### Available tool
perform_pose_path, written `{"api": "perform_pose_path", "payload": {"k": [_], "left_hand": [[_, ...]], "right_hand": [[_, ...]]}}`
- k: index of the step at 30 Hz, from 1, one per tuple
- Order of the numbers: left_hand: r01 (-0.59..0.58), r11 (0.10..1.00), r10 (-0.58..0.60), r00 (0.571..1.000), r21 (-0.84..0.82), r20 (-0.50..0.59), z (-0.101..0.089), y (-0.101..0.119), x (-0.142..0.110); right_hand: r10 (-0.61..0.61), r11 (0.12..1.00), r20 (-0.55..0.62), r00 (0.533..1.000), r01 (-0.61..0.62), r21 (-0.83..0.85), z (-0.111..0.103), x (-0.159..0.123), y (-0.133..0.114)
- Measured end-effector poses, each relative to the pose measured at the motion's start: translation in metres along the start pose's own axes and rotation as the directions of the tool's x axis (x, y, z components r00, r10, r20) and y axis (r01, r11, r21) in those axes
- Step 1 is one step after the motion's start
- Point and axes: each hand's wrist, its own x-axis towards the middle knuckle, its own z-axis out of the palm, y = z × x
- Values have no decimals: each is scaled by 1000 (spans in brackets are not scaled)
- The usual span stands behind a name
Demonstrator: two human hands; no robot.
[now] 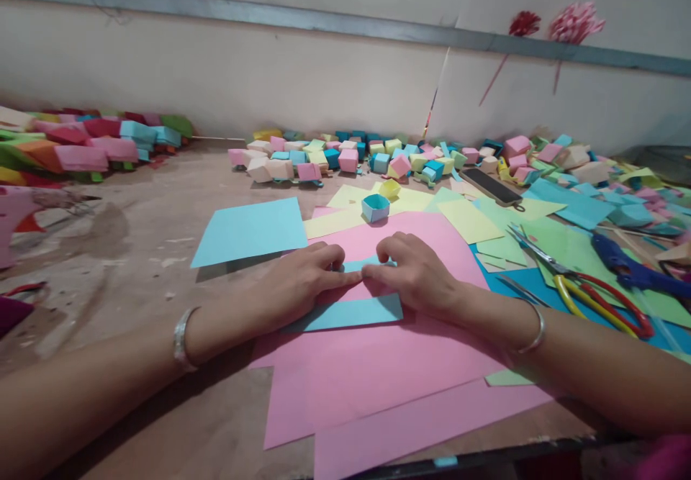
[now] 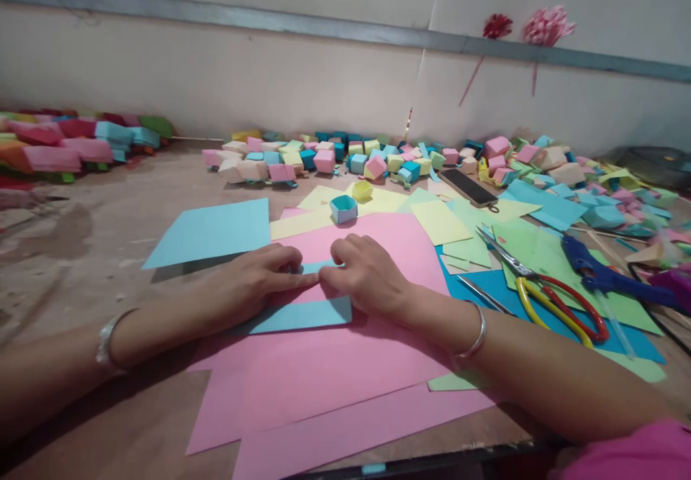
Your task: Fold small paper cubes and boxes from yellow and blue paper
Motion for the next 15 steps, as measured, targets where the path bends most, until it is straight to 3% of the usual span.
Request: {"api": "perform_pose_path", "payload": {"k": [3, 7, 11, 15], "left_hand": [[15, 998, -18, 998, 54, 66, 0, -1, 0], [17, 998, -23, 995, 59, 101, -2, 1, 0], [36, 998, -42, 993, 53, 111, -5, 3, 1], [49, 998, -54, 991, 43, 125, -7, 5, 2]], "right_hand": [[-83, 995, 18, 996, 84, -55, -6, 2, -7], [-94, 986, 194, 977, 119, -119, -18, 2, -18], [-18, 979, 443, 896, 106, -175, -35, 1, -29], [130, 966, 567, 813, 25, -258, -45, -1, -35]]}}
